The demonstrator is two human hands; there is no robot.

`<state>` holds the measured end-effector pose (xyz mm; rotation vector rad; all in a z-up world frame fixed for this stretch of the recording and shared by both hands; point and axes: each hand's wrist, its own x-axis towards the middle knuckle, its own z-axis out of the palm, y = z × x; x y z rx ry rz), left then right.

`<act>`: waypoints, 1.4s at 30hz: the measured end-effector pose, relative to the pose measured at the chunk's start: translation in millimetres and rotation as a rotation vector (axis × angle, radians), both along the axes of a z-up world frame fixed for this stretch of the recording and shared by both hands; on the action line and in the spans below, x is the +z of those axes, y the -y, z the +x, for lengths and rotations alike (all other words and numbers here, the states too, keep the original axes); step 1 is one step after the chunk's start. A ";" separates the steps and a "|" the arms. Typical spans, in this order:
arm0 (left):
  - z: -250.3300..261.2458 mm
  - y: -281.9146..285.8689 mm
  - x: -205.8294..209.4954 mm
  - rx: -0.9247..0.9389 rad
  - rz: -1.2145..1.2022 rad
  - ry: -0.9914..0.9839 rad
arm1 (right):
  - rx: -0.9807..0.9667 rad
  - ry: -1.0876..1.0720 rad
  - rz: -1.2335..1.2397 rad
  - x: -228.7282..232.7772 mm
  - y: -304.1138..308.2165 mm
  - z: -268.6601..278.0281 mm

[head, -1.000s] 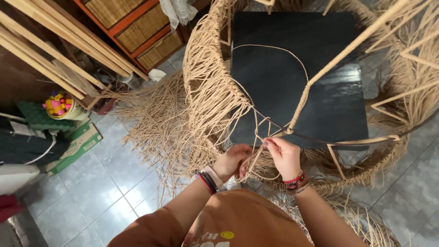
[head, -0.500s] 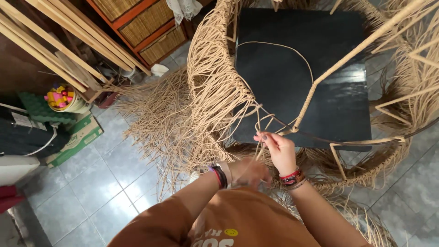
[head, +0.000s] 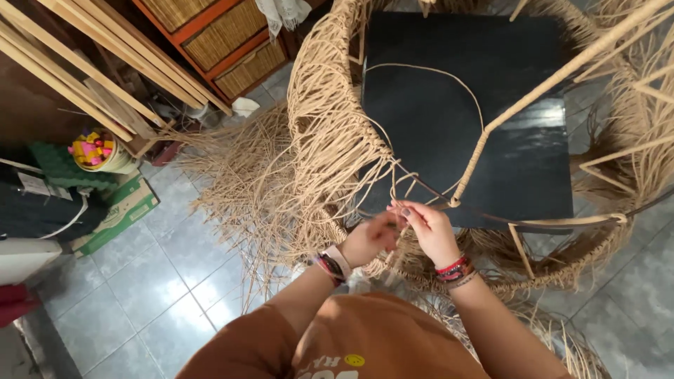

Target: Weaving straw strands onto a wicker furniture frame

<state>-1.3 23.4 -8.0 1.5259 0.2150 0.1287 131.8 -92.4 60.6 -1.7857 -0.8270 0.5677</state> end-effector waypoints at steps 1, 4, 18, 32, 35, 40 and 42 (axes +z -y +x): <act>-0.7 11.6 -9.3 0.004 -0.006 -0.001 | 0.004 -0.001 -0.006 4.6 1.5 -2.5; 4.7 20.8 -24.3 0.069 0.285 -0.047 | 0.065 0.017 -0.001 7.1 -3.0 -3.4; -18.9 -1.9 36.3 -0.365 0.190 0.154 | 0.078 -0.139 0.040 9.1 -0.4 -4.0; 21.7 11.9 -31.7 0.376 0.123 -0.197 | 0.095 -0.002 0.020 -6.8 -5.9 -5.2; 22.2 13.4 -7.8 0.371 0.068 -0.068 | 0.088 -0.016 0.055 -4.6 -4.6 -11.2; -10.3 6.2 -142.9 -0.077 0.685 0.236 | 0.078 -0.150 0.129 -11.0 -4.0 -9.6; -27.0 -2.5 -229.9 -0.959 1.552 -0.288 | 0.094 -0.197 0.171 -18.7 -1.0 -5.5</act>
